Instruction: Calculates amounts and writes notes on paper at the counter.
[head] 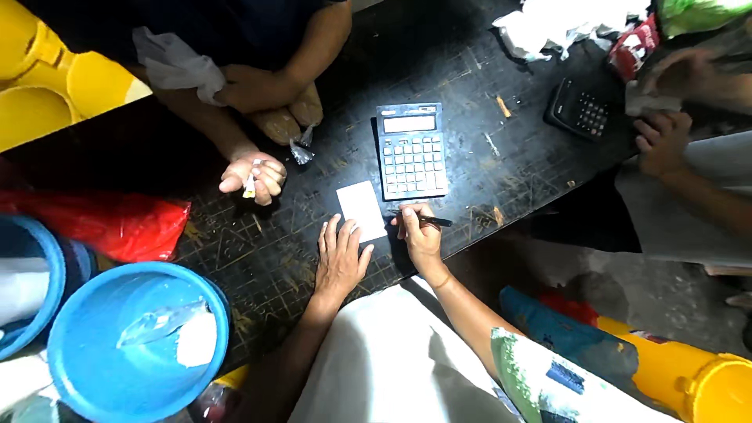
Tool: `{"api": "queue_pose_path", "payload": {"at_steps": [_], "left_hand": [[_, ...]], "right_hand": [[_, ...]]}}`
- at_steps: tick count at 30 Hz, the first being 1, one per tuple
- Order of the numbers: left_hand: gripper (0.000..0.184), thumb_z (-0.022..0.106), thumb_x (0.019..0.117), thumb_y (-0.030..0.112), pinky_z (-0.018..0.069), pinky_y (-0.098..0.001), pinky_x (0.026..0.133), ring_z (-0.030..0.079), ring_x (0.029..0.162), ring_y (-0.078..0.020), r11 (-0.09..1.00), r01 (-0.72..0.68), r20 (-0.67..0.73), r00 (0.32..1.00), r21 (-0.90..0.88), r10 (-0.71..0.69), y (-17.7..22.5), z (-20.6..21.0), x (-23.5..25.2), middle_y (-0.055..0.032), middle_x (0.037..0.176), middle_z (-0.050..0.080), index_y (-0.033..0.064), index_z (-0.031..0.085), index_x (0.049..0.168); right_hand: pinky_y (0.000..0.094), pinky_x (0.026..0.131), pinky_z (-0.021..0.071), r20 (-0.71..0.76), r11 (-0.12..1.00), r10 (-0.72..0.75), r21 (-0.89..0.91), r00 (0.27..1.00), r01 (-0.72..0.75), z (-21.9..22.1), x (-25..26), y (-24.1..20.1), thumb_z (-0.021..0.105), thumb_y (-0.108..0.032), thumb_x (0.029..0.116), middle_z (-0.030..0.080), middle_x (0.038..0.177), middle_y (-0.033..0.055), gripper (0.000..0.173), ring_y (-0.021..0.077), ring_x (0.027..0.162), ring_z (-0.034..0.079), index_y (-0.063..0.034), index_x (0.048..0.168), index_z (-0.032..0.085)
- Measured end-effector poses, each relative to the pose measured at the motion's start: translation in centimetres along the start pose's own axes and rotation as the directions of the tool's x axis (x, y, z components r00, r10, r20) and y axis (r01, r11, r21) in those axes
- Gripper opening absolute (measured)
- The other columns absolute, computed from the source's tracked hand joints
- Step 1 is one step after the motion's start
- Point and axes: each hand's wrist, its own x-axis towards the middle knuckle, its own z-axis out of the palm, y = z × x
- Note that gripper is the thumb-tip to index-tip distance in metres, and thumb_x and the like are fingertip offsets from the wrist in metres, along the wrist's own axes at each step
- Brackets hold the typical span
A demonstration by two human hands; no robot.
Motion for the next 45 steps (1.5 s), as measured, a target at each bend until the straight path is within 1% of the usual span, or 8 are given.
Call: {"api": "queue_pose_path", "payload": {"at_steps": [4,8,13,16,23,28,33,45], "left_hand": [[0.040,0.052,0.1031,0.042,0.0214,-0.0596,0.123,0.033,0.149,-0.0408,1.000,-0.005,0.021,1.000,-0.013,0.005,-0.1,-0.3,-0.3,-0.0122,0.146,0.056,0.0110,0.070,0.121],[0.037,0.053,0.1020,0.038,0.0196,-0.0580,0.124,0.032,0.150,-0.0388,1.000,-0.013,0.035,0.999,-0.003,0.013,-0.2,-0.2,-0.2,-0.0102,0.149,0.053,0.0132,0.069,0.125],[0.037,0.053,0.1000,0.034,0.0184,-0.0582,0.125,0.031,0.150,-0.0386,1.000,-0.017,0.053,0.998,0.000,0.017,-0.3,-0.2,-0.1,-0.0107,0.149,0.053,0.0127,0.068,0.125],[0.037,0.053,0.1003,0.034,0.0178,-0.0580,0.125,0.031,0.150,-0.0383,1.000,-0.016,0.054,0.998,-0.002,0.016,-0.2,-0.1,-0.1,-0.0105,0.150,0.053,0.0133,0.068,0.126],[0.037,0.052,0.1009,0.035,0.0179,-0.0574,0.125,0.031,0.150,-0.0377,1.000,-0.018,0.045,0.999,0.000,0.018,-0.2,-0.1,-0.1,-0.0097,0.150,0.053,0.0138,0.068,0.126],[0.035,0.053,0.1006,0.035,0.0187,-0.0579,0.124,0.032,0.150,-0.0381,1.000,-0.022,0.034,0.999,0.001,0.021,-0.3,-0.1,0.0,-0.0108,0.148,0.054,0.0130,0.069,0.122],[0.035,0.055,0.0994,0.034,0.0191,-0.0583,0.124,0.033,0.149,-0.0390,1.000,-0.022,0.048,0.999,-0.010,0.022,-0.3,-0.2,0.0,-0.0116,0.148,0.054,0.0129,0.069,0.124],[0.035,0.054,0.1002,0.035,0.0179,-0.0580,0.125,0.031,0.150,-0.0389,1.000,-0.016,0.058,0.998,-0.006,0.016,-0.2,-0.3,0.0,-0.0106,0.150,0.053,0.0129,0.069,0.123]], "right_hand": [[0.0238,0.050,0.0547,0.054,0.997,-0.007,-0.075,0.999,0.011,1.6,-1.3,1.0,0.061,-0.012,0.1009,0.072,0.086,0.0053,0.010,0.0101,0.056,0.063,-0.0065,0.108,0.058],[0.0254,0.052,0.0528,0.066,0.957,-0.153,-0.240,0.986,0.165,2.5,-1.6,2.4,0.065,-0.012,0.0942,0.065,0.072,0.0010,0.007,0.0083,0.058,0.061,-0.0074,0.092,0.062],[0.0242,0.048,0.0505,0.134,0.884,-0.236,-0.381,0.963,0.269,2.9,-1.4,2.6,0.066,-0.013,0.0922,0.063,0.068,0.0005,0.009,0.0066,0.054,0.059,-0.0062,0.087,0.063],[0.0255,0.047,0.0496,0.111,0.836,-0.282,-0.458,0.953,0.301,2.9,-1.4,2.7,0.067,-0.014,0.0918,0.063,0.067,0.0011,0.010,0.0075,0.053,0.058,-0.0059,0.086,0.064],[0.0251,0.048,0.0500,0.082,0.852,-0.275,-0.441,0.958,0.282,2.9,-1.5,2.8,0.067,-0.015,0.0911,0.063,0.067,0.0010,0.011,0.0073,0.053,0.058,-0.0059,0.085,0.065],[0.0225,0.047,0.0487,0.052,0.905,-0.247,-0.345,0.968,0.249,2.9,-1.9,2.9,0.067,-0.013,0.0912,0.062,0.066,-0.0002,0.010,0.0055,0.052,0.056,-0.0067,0.084,0.062],[0.0259,0.048,0.0502,0.089,0.863,-0.257,-0.428,0.962,0.269,2.9,-2.1,3.1,0.067,-0.014,0.0909,0.063,0.067,0.0013,0.010,0.0080,0.053,0.058,-0.0061,0.085,0.064],[0.0236,0.049,0.0499,0.065,0.880,-0.272,-0.387,0.960,0.275,2.8,-2.0,3.2,0.067,-0.013,0.0909,0.062,0.068,0.0017,0.013,0.0071,0.055,0.058,-0.0056,0.082,0.063]]}}
